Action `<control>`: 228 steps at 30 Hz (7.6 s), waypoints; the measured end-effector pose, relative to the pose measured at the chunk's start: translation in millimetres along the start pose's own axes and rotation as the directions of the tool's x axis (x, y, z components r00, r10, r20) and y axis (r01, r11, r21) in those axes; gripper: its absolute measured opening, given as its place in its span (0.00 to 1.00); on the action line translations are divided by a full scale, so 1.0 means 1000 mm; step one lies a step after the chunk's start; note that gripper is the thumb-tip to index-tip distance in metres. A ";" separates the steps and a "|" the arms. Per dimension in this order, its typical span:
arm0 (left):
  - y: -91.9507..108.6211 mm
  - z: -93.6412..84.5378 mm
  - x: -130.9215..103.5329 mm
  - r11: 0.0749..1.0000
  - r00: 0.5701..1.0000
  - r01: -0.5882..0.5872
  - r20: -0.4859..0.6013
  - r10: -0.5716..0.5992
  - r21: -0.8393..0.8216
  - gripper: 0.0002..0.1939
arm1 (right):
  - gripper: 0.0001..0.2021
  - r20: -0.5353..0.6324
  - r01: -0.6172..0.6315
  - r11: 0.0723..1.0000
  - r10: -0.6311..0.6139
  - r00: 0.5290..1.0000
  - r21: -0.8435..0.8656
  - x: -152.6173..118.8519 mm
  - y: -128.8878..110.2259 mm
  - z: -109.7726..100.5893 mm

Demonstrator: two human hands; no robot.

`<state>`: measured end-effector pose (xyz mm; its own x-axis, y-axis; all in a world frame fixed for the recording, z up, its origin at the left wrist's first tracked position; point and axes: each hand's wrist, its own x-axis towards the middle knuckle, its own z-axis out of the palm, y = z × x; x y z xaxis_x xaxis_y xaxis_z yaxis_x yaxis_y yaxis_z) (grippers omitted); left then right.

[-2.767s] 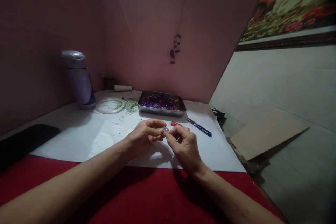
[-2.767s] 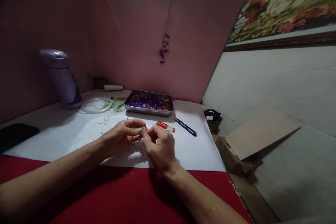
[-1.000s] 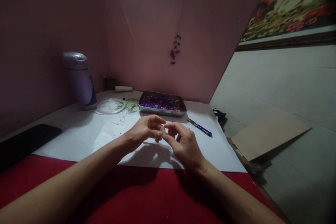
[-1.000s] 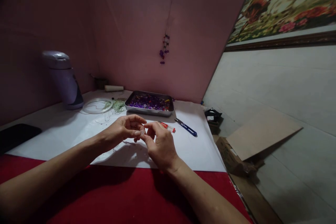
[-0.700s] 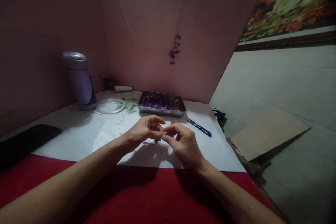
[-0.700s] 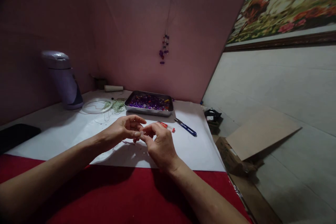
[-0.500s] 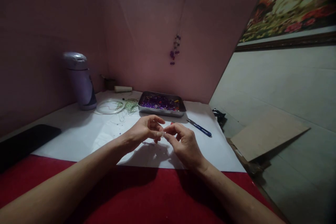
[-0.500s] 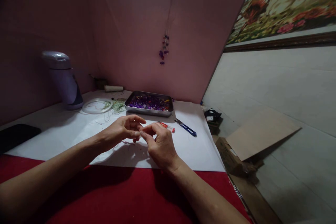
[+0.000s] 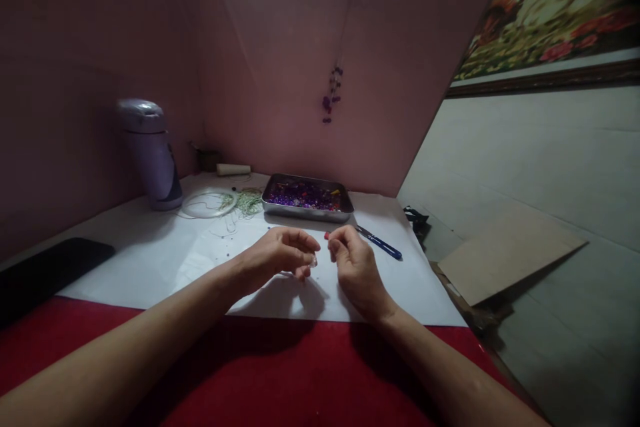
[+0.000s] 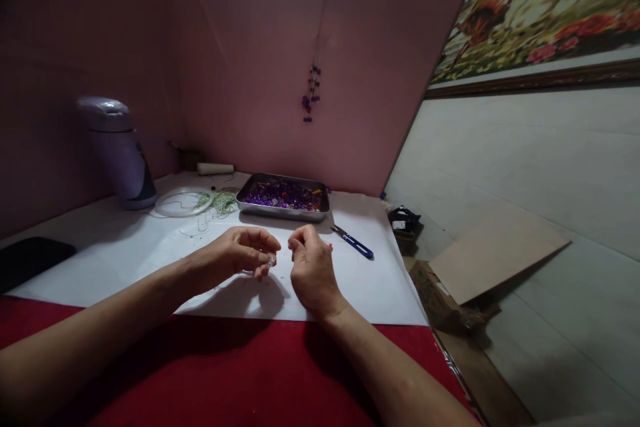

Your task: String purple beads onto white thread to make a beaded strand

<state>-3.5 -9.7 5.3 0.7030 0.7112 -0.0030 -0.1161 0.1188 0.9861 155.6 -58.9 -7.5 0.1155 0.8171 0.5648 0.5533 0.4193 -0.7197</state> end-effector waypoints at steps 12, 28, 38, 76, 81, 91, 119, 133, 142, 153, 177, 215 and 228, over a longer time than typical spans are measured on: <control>-0.001 0.002 -0.002 0.994 0.999 -0.048 0.017 0.047 0.101 0.03 | 0.11 0.311 -0.320 0.699 0.146 0.939 0.639 0.000 -0.008 0.003; 0.002 0.001 -0.002 0.994 0.999 -0.033 -0.026 0.035 0.101 0.13 | 0.07 0.182 -0.247 0.770 0.171 0.968 0.588 0.000 -0.005 0.005; 0.001 0.004 -0.001 0.984 0.985 -0.125 -0.106 0.138 0.126 0.20 | 0.08 0.162 -0.207 0.859 0.146 0.976 0.469 -0.004 -0.011 0.004; 0.000 0.004 0.001 0.947 0.988 -0.127 -0.120 0.095 -0.295 0.09 | 0.09 0.081 -0.142 0.852 0.117 0.990 0.504 -0.005 -0.016 0.002; 0.002 0.006 0.000 0.944 0.990 -0.115 -0.116 0.083 -0.311 0.08 | 0.08 0.012 -0.074 0.895 0.077 0.997 0.441 -0.007 -0.016 0.002; 0.001 0.007 0.000 0.947 0.986 -0.134 -0.139 0.097 -0.291 0.12 | 0.03 -0.044 0.209 0.957 -0.204 0.978 0.200 -0.012 -0.016 -0.001; -0.001 0.004 0.001 0.897 0.974 -0.179 -0.202 0.104 -0.404 0.08 | 0.07 0.049 0.110 0.981 -0.119 0.992 0.160 -0.014 -0.022 0.003; -0.005 0.002 0.002 0.907 0.972 -0.133 -0.229 0.042 -0.400 0.07 | 0.11 0.189 -0.105 0.948 0.049 0.981 0.300 -0.010 -0.019 0.002; -0.002 0.005 0.001 0.926 0.971 -0.115 -0.236 0.029 -0.360 0.08 | 0.12 0.228 -0.199 0.931 0.132 0.965 0.305 -0.008 -0.019 0.003; -0.005 0.004 0.003 0.918 0.969 -0.132 -0.244 0.040 -0.375 0.09 | 0.09 0.115 -0.148 0.881 0.107 0.988 0.450 -0.008 -0.019 0.002; -0.006 0.003 0.004 0.928 0.970 -0.146 -0.236 0.066 -0.342 0.09 | 0.08 0.195 -0.314 0.874 0.257 0.946 0.372 -0.007 -0.017 0.004; -0.010 0.002 0.004 0.943 0.977 -0.153 -0.189 0.100 -0.296 0.09 | 0.09 0.186 -0.314 0.875 0.261 0.947 0.369 -0.007 -0.018 0.004; -0.013 -0.001 0.006 0.947 0.979 -0.140 -0.185 0.089 -0.289 0.10 | 0.10 0.073 -0.120 0.961 0.105 0.992 0.249 -0.011 -0.013 0.007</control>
<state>1.8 -5.8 -7.5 0.5482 0.8346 0.0539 -0.4112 0.2128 0.8864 141.1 -70.7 -6.9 0.1124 0.8831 0.4555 0.3123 0.4038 -0.8599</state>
